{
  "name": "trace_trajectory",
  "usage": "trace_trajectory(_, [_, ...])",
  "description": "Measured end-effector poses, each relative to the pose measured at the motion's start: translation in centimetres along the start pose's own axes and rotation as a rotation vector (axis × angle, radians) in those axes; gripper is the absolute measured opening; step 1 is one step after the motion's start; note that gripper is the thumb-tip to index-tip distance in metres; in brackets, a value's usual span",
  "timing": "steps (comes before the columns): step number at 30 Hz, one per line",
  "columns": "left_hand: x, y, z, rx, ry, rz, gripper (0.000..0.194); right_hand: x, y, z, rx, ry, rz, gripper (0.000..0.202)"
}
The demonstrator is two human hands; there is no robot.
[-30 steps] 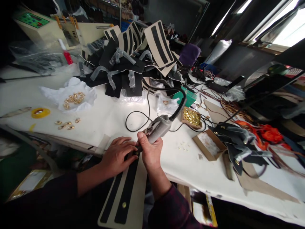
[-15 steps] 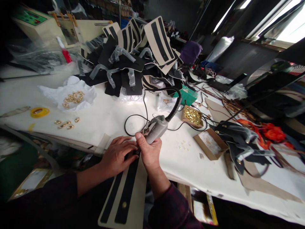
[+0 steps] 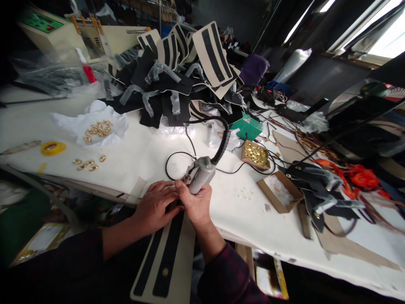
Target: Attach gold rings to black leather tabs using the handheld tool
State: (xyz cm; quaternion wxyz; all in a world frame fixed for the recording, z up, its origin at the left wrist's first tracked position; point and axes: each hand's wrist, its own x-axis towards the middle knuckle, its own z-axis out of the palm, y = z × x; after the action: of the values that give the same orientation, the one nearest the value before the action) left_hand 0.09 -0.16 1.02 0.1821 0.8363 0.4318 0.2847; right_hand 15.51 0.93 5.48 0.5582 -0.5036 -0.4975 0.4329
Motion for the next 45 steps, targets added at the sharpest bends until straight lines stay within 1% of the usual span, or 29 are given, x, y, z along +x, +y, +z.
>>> trace_trajectory(5, [0.1,0.0,0.1,-0.008,0.003,-0.003,0.019,-0.1,-0.6,0.2,-0.021,-0.053,-0.059,0.033])
trace_trajectory(8, [0.1,0.1,0.0,-0.009,0.021,-0.003,0.016,-0.1,-1.0,0.1,-0.041,-0.100,-0.080,0.034])
trace_trajectory(13, [0.0,0.0,0.2,-0.014,0.035,0.001,0.019,0.1,-1.0,-0.2,-0.041,-0.131,-0.077,0.038])
trace_trajectory(18, [-0.2,-0.2,0.5,-0.002,0.043,0.000,0.030,0.2,-1.2,0.1,-0.032,-0.130,-0.051,0.036])
trace_trajectory(22, [-0.1,0.0,0.2,0.001,0.025,-0.008,0.016,-0.1,-0.9,0.3,-0.115,-0.090,-0.027,0.032])
trace_trajectory(24, [0.0,0.1,0.1,-0.006,0.015,-0.004,0.012,-0.1,-0.7,0.2,-0.114,-0.094,-0.029,0.031])
trace_trajectory(26, [0.0,0.1,0.1,-0.006,0.022,0.000,0.015,0.0,-0.7,0.0,-0.075,-0.130,-0.036,0.031])
trace_trajectory(29, [-0.1,0.0,0.3,0.001,0.048,0.007,0.030,0.3,-1.1,-0.1,0.000,-0.188,-0.043,0.034])
trace_trajectory(31, [-0.1,0.0,0.4,0.007,0.061,0.005,0.036,0.3,-1.2,0.0,0.001,-0.166,-0.039,0.037])
trace_trajectory(34, [0.0,0.1,0.4,0.023,0.067,0.004,0.033,0.1,-1.0,0.4,-0.062,-0.093,-0.020,0.040])
trace_trajectory(35, [0.0,0.1,0.3,0.028,0.070,0.006,0.032,0.1,-1.0,0.6,-0.071,-0.090,-0.007,0.041])
trace_trajectory(36, [0.0,0.2,0.3,0.031,0.071,0.009,0.032,0.1,-1.1,0.7,-0.066,-0.108,0.010,0.042])
trace_trajectory(38, [0.0,0.3,0.2,0.035,0.069,0.010,0.032,0.3,-1.7,0.8,-0.027,-0.184,0.029,0.044])
trace_trajectory(40, [-0.1,0.4,0.2,0.035,0.057,0.004,0.028,0.8,-3.0,0.7,-0.010,-0.244,0.002,0.048])
trace_trajectory(42, [-0.2,0.3,0.3,0.031,0.041,-0.003,0.021,1.7,-4.2,0.1,-0.115,-0.234,-0.066,0.053])
trace_trajectory(43, [-0.2,0.3,0.3,0.028,0.035,-0.006,0.019,2.2,-4.6,-0.5,-0.240,-0.207,-0.095,0.055])
trace_trajectory(45, [-0.3,0.2,0.5,0.024,0.026,-0.011,0.018,3.3,-4.6,-2.0,-0.613,-0.147,-0.109,0.055])
